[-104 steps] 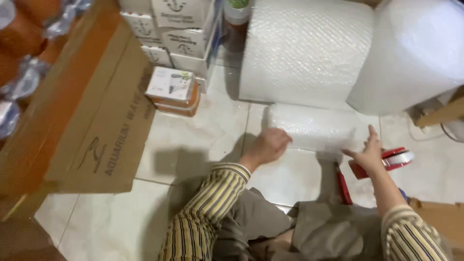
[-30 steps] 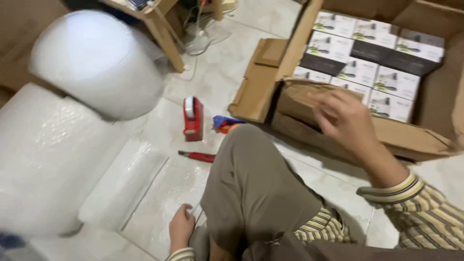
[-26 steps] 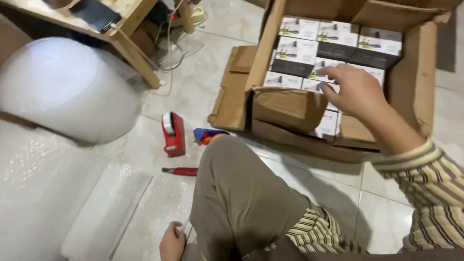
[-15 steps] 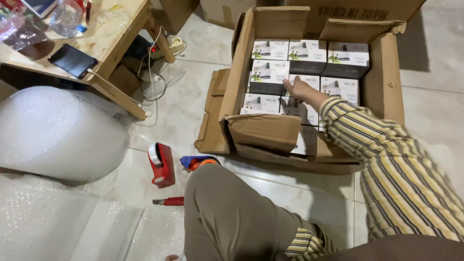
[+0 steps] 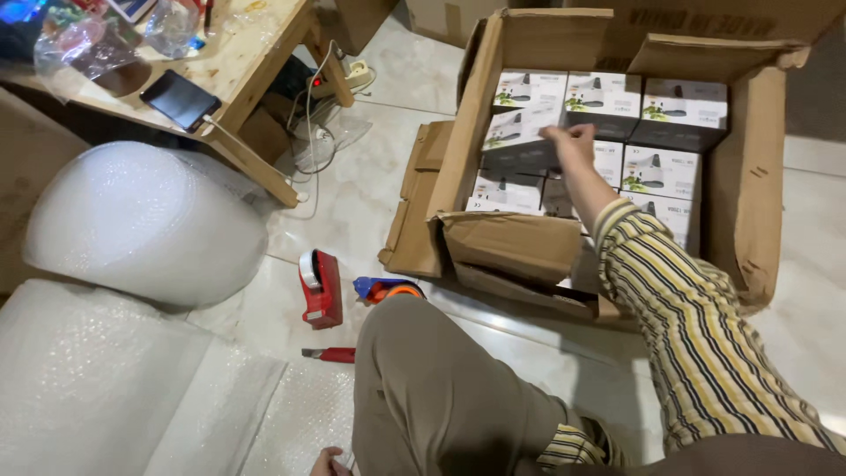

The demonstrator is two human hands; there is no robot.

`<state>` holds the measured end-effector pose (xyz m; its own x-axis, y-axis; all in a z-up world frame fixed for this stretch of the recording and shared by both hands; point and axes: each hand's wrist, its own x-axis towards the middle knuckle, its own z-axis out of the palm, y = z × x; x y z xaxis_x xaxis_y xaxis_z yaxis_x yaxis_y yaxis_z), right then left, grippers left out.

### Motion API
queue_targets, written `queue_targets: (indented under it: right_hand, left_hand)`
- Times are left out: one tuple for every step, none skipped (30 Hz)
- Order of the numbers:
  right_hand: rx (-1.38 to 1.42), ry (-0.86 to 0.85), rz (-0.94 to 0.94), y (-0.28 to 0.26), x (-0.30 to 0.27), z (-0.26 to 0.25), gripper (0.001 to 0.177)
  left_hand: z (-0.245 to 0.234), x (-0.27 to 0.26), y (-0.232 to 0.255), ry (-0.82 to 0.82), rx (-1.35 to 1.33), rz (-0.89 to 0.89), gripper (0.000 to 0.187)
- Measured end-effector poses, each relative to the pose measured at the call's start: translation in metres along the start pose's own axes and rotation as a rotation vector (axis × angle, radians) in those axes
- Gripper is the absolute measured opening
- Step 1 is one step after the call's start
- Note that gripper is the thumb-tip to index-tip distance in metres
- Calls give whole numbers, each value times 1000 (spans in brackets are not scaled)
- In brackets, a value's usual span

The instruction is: The person sits on the floor and wraps small boxes in bubble wrap. They use a handheld tape dispenser to secure the bubble wrap around each box. The wrapped items are placed aside after sealing.

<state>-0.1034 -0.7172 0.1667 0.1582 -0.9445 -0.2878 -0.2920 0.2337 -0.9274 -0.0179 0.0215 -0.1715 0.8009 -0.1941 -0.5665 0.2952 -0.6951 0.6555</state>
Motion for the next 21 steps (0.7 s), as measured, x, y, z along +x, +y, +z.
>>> queue_targets:
  right_hand:
    - [-5,-13,-6,-14,-8,-7,54]
    - [200,-13,0,-27,-17,-11,48]
    - [406,-13,9,-39,-26,-15,45]
    - [398,-36,7,-52,-39,-22,45]
    - [264,27,-329,-64,-52,-29,46]
    - [128,85,-663,-76,-65,-35,48]
    - [125,54,-667,-89,-98,-41,48]
    - [155,-1,-937,-103,-131,-46,50]
    - [193,-62,-1205,-116,-164,-52,53]
    - [196,-105,-1208,-117,-183,-49,53]
    - [240,-231,-1185,-117,-202,-47,55]
    - [285,-366,-1159,-118,-222,-45,57]
    - [287,-416,-1159,-116,-242,-30,57]
    - [355,-594,-989,-114,-262,-14,58]
    - [407,-764,-808,-110,-283,1,59]
    - [402,-828,-801,-93,-296,26,59]
    - [308,-936,-696,-76,-313,50,58]
    - [204,-1032,-592,-61,-336,72,57]
    - [187,-1088,-587,-39,-356,100,57]
    - [70,-1186,-452,-15,-373,127,61]
    - [-54,-1276,-319,9,-390,152,67]
  left_hand:
    - [-4,-27,38,9,-11,-6,23]
    - [-9,-55,72,63,278,6,29]
    - [-15,-83,107,114,567,14,38]
    - [-16,-87,111,125,553,-2,38]
    - [-17,-91,114,110,535,55,39]
    - [-19,-98,115,96,516,106,40]
    - [-20,-104,124,108,501,83,40]
    - [-21,-111,132,89,493,105,37]
    - [-23,-117,140,72,484,128,34]
    - [-25,-128,154,86,461,97,34]
    - [-28,-137,167,50,458,82,32]
    - [-31,-148,179,17,449,65,30]
    - [-30,-144,174,33,421,31,30]
    - [-29,-140,168,48,413,88,31]
    - [-28,-136,160,66,406,145,38]
    - [-23,-135,155,94,372,101,38]
    - [-20,-133,150,161,308,162,32]
    - [-24,-132,144,226,249,224,26]
    - [-28,-141,144,252,220,183,26]
    - [-34,-145,146,374,156,240,31]
    - [-39,-147,149,498,97,298,39]
